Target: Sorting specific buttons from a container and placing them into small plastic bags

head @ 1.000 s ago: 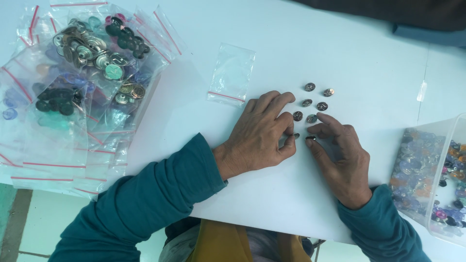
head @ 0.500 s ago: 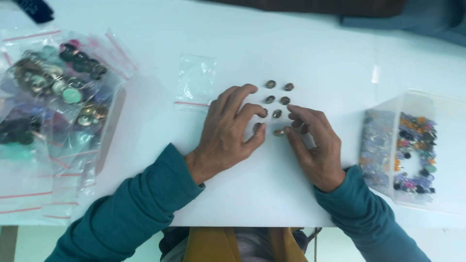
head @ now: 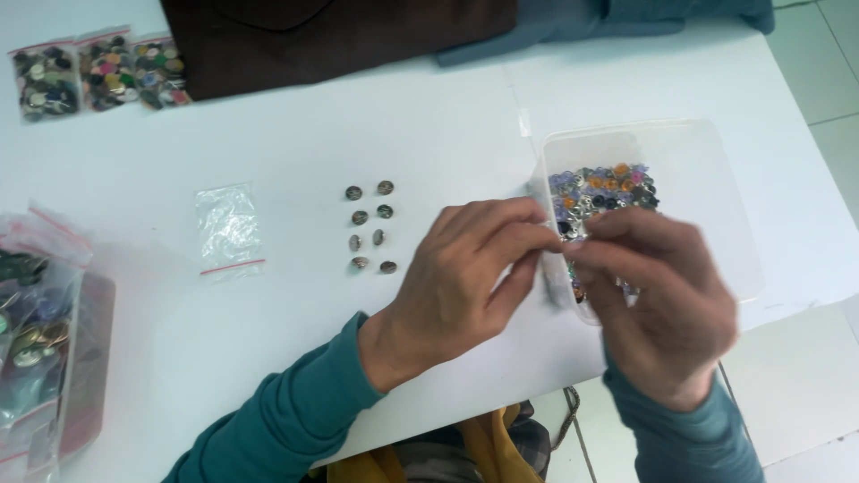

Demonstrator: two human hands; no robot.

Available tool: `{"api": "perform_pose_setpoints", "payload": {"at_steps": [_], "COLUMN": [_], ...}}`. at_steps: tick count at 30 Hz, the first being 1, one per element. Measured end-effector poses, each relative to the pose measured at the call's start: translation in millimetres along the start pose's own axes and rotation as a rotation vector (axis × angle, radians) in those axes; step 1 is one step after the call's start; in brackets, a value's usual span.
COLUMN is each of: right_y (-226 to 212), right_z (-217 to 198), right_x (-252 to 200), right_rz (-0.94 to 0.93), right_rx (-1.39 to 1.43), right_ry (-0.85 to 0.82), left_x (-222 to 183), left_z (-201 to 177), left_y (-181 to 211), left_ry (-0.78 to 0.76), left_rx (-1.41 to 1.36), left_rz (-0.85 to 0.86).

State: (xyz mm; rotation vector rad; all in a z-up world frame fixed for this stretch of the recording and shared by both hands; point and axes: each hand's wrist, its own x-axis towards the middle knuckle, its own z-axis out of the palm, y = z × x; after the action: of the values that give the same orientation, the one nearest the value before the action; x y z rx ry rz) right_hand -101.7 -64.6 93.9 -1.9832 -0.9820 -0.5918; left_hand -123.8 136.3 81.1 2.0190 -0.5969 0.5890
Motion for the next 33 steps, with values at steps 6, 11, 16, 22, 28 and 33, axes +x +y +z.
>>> {"api": "perform_pose_setpoints", "payload": {"at_steps": [6, 11, 16, 22, 28, 33], "right_y": [46.5, 102.9, 132.5, 138.0, 133.1, 139.9], "right_z": [-76.1, -79.1, -66.7, -71.0, -86.6, -61.2], "right_x": [13.1, -12.3, -13.2, 0.2, 2.2, -25.8], "right_rz": [0.272, 0.513, 0.686, 0.290, 0.563, 0.395], "right_rx": [-0.201, -0.166, -0.144, -0.148, -0.223, 0.140], "right_ry": [-0.445, -1.068, -1.312, -0.900, -1.031, -1.310], "left_x": [45.4, 60.6, 73.2, 87.8, 120.8, 119.9], "left_z": [80.8, 120.5, 136.3, 135.6, 110.4, 116.4], "left_y": [-8.1, 1.0, -3.9, -28.3, -27.3, -30.7], "left_ry": [-0.533, -1.224, -1.433, -1.117, -1.023, -1.215], "left_rx": [0.186, 0.508, 0.511, 0.761, 0.649, 0.675], "left_rz": [0.043, -0.110, -0.186, -0.063, -0.119, -0.186]}}
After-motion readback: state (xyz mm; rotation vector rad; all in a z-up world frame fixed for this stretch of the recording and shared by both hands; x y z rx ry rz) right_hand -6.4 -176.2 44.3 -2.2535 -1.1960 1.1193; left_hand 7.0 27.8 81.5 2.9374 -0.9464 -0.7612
